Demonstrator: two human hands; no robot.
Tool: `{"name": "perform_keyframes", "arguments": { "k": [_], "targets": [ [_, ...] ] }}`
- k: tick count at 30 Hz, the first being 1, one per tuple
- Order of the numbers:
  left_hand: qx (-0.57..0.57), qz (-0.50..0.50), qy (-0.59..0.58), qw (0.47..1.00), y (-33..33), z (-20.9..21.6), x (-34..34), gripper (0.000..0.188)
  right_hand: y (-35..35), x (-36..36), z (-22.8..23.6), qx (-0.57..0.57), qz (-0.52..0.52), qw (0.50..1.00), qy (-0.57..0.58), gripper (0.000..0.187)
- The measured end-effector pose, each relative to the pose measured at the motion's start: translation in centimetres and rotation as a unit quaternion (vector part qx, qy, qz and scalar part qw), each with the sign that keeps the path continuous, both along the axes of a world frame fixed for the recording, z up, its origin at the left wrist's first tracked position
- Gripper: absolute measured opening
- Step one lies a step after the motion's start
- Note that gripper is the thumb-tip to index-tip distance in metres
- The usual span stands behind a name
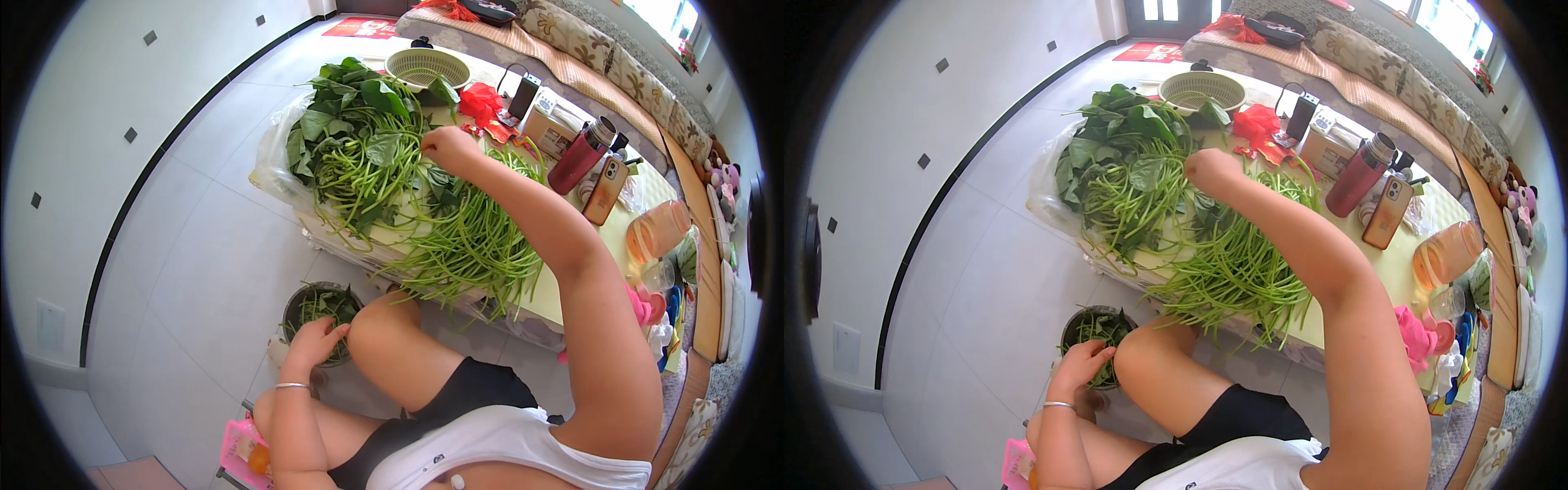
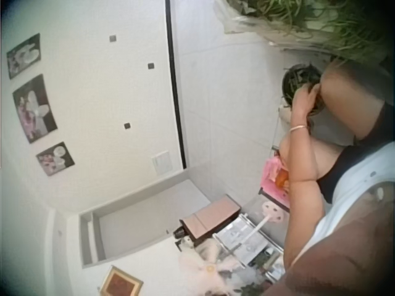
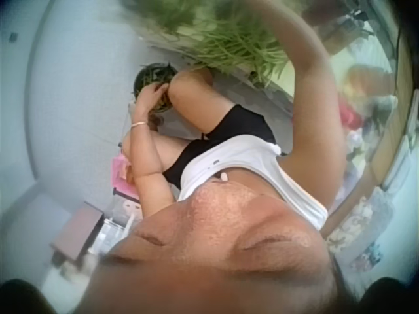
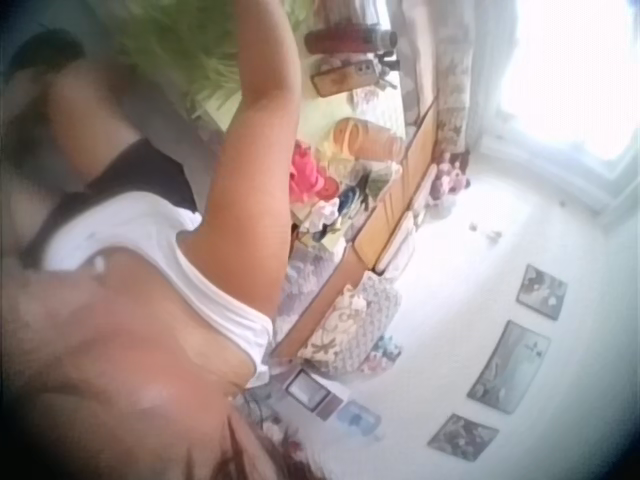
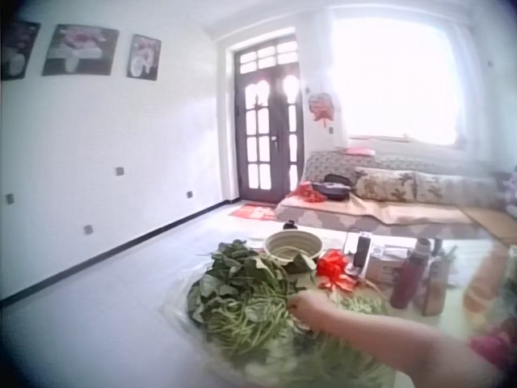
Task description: The person sorts leafy vegetables by hand, picking through a large pile on a table and placing selected stalks into a small bucket.
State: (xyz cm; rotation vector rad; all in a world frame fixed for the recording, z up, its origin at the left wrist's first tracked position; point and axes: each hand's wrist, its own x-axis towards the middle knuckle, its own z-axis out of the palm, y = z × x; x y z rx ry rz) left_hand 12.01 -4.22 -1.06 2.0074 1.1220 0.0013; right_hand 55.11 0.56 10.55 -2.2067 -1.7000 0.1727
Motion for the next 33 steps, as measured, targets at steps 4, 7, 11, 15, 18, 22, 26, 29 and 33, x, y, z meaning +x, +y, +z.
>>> {"name": "perform_keyframes", "arguments": {
  "k": [4,7,11,15,18,22,26,29,33],
  "targets": [
    [0.015,-0.014,0.023,1.000,0.3,0.2,0.0,0.049,-0.5,1.0,2.8,0.171,0.009,0.982,0.078,0.016],
    [0.035,-0.021,0.025,0.999,0.5,0.8,0.4,0.046,-1.4,0.8,6.3,0.221,0.035,0.963,0.149,0.020],
    [0.061,-0.020,0.008,0.998,0.4,1.1,1.3,0.046,-2.7,-0.3,10.9,0.195,-0.043,0.948,0.248,0.019],
    [0.084,-0.007,-0.030,0.996,0.5,1.0,2.3,0.043,-3.6,-1.9,14.0,0.211,-0.021,0.894,0.394,0.015],
    [0.124,0.043,-0.174,0.976,0.0,0.4,2.7,0.036,-4.3,-3.9,14.8,0.195,0.034,0.820,0.536,0.016],
    [0.102,0.114,-0.254,0.955,0.4,1.4,2.1,0.029,-4.4,-9.7,14.3,0.111,0.097,0.758,0.636,0.018],
    [-0.036,0.179,-0.385,0.905,1.1,1.5,-0.1,0.028,-4.2,-17.7,10.3,-0.009,0.155,0.690,0.707,0.019],
    [-0.148,0.204,-0.508,0.824,0.6,2.8,-0.8,0.030,-4.5,-22.9,6.0,-0.102,0.148,0.677,0.713,0.019],
    [-0.177,0.191,-0.642,0.721,0.3,4.7,-2.8,0.031,-4.7,-28.8,-0.7,-0.205,0.120,0.657,0.715,0.019]
  ]
}}
